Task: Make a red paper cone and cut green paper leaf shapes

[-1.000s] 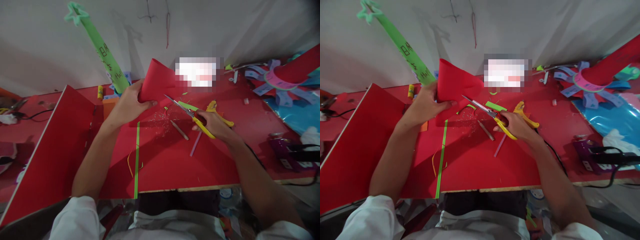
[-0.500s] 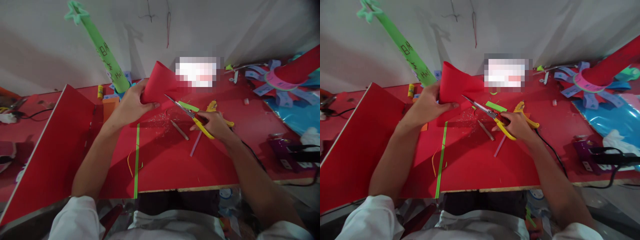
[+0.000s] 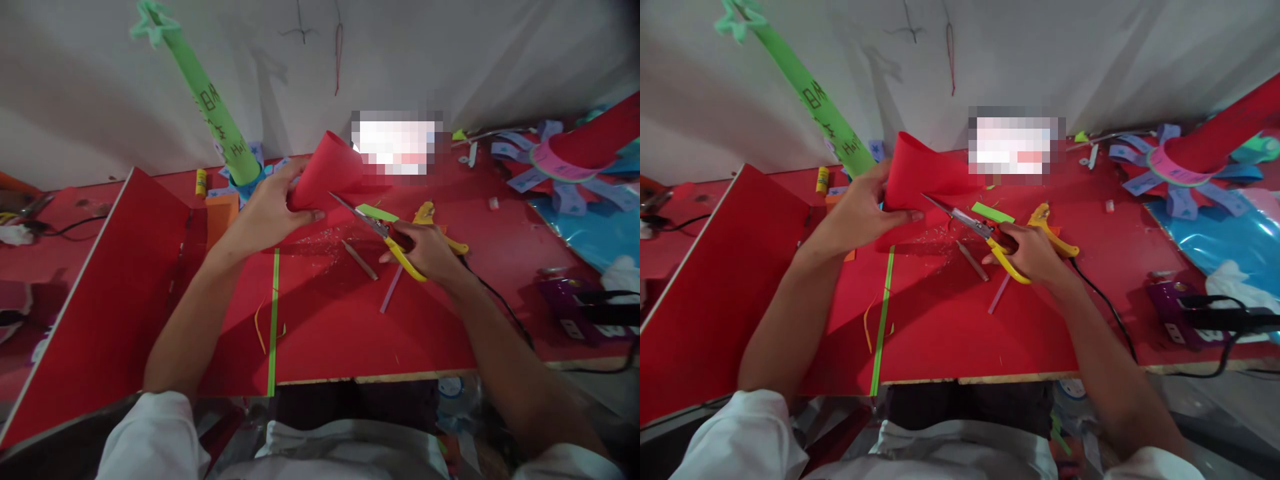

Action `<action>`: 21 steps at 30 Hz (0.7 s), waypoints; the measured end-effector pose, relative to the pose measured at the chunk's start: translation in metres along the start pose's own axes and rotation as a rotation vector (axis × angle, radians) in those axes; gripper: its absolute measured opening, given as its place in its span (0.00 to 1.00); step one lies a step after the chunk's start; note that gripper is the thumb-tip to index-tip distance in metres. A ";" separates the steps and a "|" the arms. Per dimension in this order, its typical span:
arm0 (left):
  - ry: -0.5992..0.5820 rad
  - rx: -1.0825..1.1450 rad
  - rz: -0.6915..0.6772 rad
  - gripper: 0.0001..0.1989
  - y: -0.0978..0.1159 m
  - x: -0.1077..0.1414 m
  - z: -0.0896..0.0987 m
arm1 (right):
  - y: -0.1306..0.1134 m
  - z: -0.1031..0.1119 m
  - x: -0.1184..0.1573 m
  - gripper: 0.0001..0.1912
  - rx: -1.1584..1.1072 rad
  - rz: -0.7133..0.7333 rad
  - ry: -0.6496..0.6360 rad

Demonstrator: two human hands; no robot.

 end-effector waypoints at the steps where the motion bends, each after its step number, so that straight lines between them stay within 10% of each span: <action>1: -0.004 0.006 0.007 0.33 0.000 0.000 0.000 | 0.001 0.001 0.001 0.32 0.013 -0.001 0.006; 21: -0.028 -0.009 -0.007 0.37 0.008 0.001 -0.007 | 0.004 -0.002 0.003 0.27 0.148 -0.016 0.034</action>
Point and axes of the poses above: each hand's wrist, its own x-axis away from the middle knuckle, its own z-axis out of the back of the hand, y = z × x, the point moved 2 cm from there along -x, towards the middle knuckle, and after that the axes turned 4 degrees about z, right-handed, at the moved point
